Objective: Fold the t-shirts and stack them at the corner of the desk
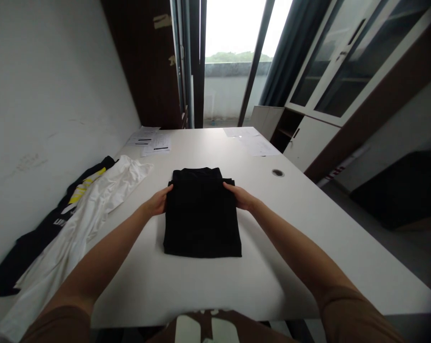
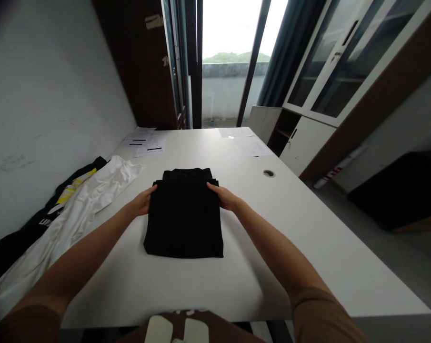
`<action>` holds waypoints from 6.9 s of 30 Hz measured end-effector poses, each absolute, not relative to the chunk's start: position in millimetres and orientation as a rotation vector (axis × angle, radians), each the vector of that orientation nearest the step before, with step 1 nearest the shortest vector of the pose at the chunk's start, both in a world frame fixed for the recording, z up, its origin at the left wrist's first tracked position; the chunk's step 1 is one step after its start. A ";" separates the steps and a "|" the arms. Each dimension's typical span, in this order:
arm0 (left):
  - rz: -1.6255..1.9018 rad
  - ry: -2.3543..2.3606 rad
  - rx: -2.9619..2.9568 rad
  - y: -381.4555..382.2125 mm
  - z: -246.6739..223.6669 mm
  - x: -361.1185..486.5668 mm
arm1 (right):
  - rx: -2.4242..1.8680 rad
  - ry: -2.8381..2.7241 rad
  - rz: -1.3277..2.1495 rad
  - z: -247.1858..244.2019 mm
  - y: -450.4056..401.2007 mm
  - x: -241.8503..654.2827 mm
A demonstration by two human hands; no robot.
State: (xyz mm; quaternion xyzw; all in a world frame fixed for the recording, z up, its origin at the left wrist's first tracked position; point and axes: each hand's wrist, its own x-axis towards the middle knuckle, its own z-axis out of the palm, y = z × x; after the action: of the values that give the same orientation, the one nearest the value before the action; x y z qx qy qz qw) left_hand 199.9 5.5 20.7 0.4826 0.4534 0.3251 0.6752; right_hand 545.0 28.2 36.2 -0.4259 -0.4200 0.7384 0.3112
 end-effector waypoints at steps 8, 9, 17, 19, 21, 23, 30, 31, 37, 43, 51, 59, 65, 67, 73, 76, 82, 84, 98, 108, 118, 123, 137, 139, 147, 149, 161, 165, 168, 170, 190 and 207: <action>0.686 0.951 0.812 74.2 -15.8 206.2 | -1.266 -1.505 1.666 -6.8 113.1 536.9; 0.697 0.959 0.761 82.4 -15.5 206.5 | -1.309 -1.636 1.530 -11.4 123.7 536.6; 0.817 1.022 0.650 150.1 -4.4 205.1 | -1.381 -1.977 0.918 -19.7 200.1 535.2; 0.901 1.119 0.735 166.2 -5.9 208.2 | -1.395 -2.044 0.710 -15.0 218.1 532.4; 0.980 1.319 0.908 181.3 -9.6 212.9 | -1.419 -2.099 0.556 -11.3 234.7 527.6; 1.002 1.521 1.068 194.0 -15.3 217.2 | -1.476 -2.144 0.456 -11.8 247.7 521.6; 0.883 1.988 1.365 211.0 -39.5 214.1 | -1.747 -2.201 0.270 -51.0 253.4 509.7; 0.858 2.041 1.412 210.7 -41.5 213.2 | -1.747 -2.178 0.247 -57.1 251.2 509.3; 0.802 2.249 1.637 193.0 -39.7 226.2 | -1.654 -1.955 0.220 -76.0 241.6 512.2; 0.658 2.233 2.165 155.4 -29.8 270.2 | -1.613 -1.567 0.440 -76.9 239.1 515.0; 0.315 2.040 2.291 123.1 -58.0 315.6 | -1.569 -1.832 0.187 -43.7 206.3 471.3; 0.465 1.963 2.212 140.6 -65.1 295.3 | -1.621 -2.291 0.198 -61.6 160.2 449.1; 0.416 2.121 2.102 155.1 -61.2 280.3 | -1.720 -2.326 0.261 -61.2 165.8 460.1; 0.405 2.156 2.084 155.1 -60.3 275.5 | -1.770 -2.311 0.296 -59.2 167.3 466.9; 0.410 2.196 2.127 145.5 -61.8 261.2 | -1.844 -2.251 0.362 -54.6 170.7 486.9; 0.373 2.169 2.190 132.1 -62.8 253.5 | -1.819 -2.249 0.373 -54.5 168.4 494.4; 0.342 1.962 2.474 74.1 -64.5 235.5 | -1.661 -2.394 0.365 -60.3 149.4 514.0; 0.335 1.868 2.552 49.2 -63.3 231.2 | -1.634 -2.439 0.351 -59.8 141.6 520.3; 0.387 1.555 2.646 -28.6 -48.4 262.1 | -1.391 -2.525 0.252 -42.6 37.7 465.7; 0.408 1.545 2.623 -38.9 -58.1 249.6 | -1.393 -2.528 0.197 -46.2 4.5 498.6; 0.386 1.537 2.591 -14.9 -37.9 251.2 | -1.450 -2.481 0.220 -47.6 -17.7 504.1; 0.574 1.557 2.530 35.4 -36.6 291.0 | -1.312 -2.570 0.203 -43.8 -13.2 499.1; 0.281 1.988 2.315 157.5 -74.4 258.0 | -1.306 -2.589 0.221 -45.5 -14.2 506.0; 0.303 2.054 2.270 159.4 -76.0 241.7 | -1.306 -2.586 0.235 -44.8 -15.4 506.5; 0.463 2.105 2.279 120.4 -83.3 186.8 | -1.306 -2.568 0.211 -43.4 1.7 508.5; 0.532 2.012 2.364 105.9 -85.5 182.0 | -1.337 -2.543 0.182 -42.4 21.4 506.0; 0.464 1.872 2.412 59.6 -82.2 192.5 | -1.344 -2.633 0.269 -56.0 158.0 474.8; 0.424 1.879 2.382 58.6 -77.1 194.3 | -1.611 -2.441 0.271 -63.6 186.5 494.6; 0.409 1.878 2.371 57.6 -75.2 195.1 | -1.714 -2.317 0.259 -69.9 191.0 506.9; 0.412 1.879 2.369 57.0 -74.9 195.5 | -1.728 -2.265 0.243 -73.0 186.5 512.2; 0.580 1.755 2.563 -6.6 -42.1 266.3 | -1.002 -2.430 0.226 -33.0 33.9 527.1; 0.546 1.629 2.657 -23.8 -50.7 254.5 | -0.985 -2.607 0.306 -35.2 20.9 507.1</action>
State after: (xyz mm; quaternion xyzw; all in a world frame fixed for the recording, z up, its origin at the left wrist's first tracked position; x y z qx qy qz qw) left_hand 254.5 -23.8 -50.7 0.8397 0.5147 0.1727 -0.0114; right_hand 507.1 20.9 -35.2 -0.3463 -0.9167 0.1077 0.1680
